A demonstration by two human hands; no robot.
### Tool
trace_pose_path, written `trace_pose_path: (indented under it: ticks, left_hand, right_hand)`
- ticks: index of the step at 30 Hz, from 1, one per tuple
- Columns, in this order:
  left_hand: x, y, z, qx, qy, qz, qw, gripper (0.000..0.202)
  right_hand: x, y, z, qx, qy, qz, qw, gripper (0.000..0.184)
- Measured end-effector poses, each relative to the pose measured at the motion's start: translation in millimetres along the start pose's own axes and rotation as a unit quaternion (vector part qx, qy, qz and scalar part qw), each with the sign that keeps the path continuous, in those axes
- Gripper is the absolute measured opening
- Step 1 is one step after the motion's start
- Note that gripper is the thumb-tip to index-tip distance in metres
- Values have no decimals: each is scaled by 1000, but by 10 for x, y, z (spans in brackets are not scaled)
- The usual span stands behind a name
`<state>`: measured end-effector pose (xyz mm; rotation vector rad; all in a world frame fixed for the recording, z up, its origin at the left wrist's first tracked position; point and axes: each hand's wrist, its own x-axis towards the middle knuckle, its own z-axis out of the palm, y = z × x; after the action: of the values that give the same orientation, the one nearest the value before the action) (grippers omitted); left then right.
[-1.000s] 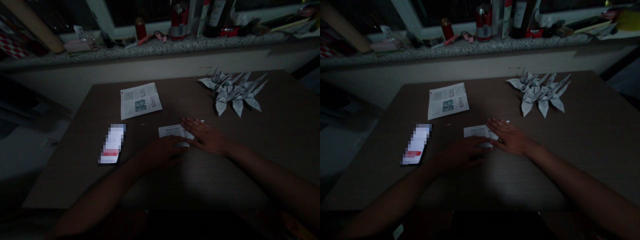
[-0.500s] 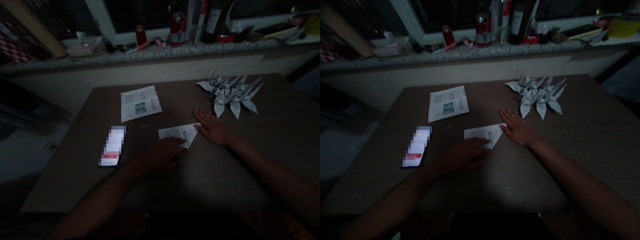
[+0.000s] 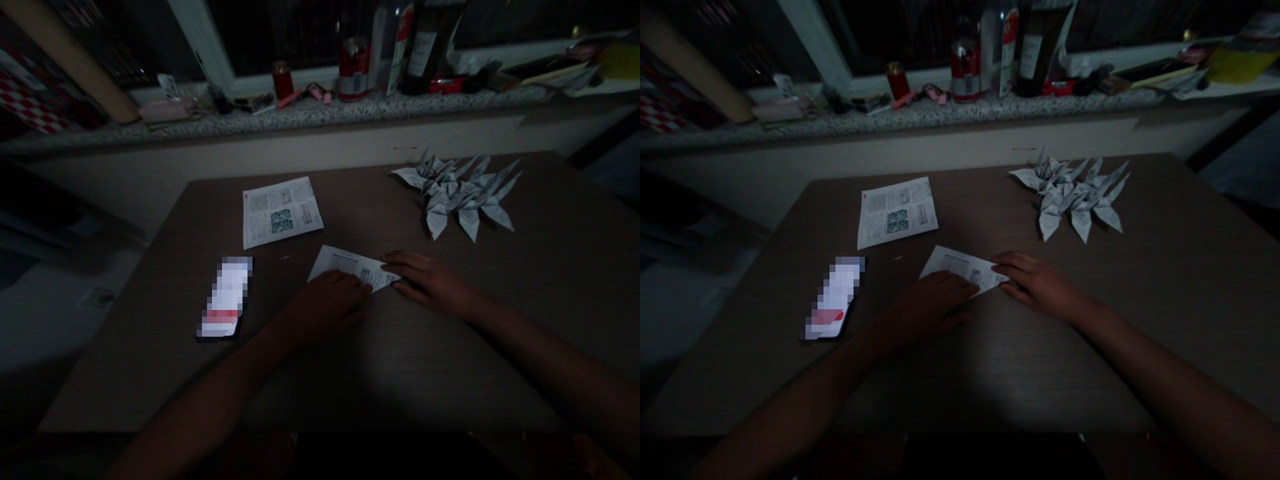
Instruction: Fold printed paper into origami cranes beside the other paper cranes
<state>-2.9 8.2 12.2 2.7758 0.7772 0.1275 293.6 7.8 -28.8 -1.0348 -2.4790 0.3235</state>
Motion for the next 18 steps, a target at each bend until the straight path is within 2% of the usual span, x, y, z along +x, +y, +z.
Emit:
trace_pose_path:
  ticks: [8, 13, 18]
  left_hand:
    - [90, 38, 54, 35, 6, -87, 996, 36]
    - [128, 31, 50, 32, 8, -81, 996, 25]
    - [127, 7, 75, 33, 19, -73, 997, 25]
  right_hand:
    - [-11, -12, 43, 38, 15, -15, 999, 36]
    - [1, -25, 24, 67, 10, -10, 998, 39]
    - [23, -36, 7, 92, 22, -5, 996, 36]
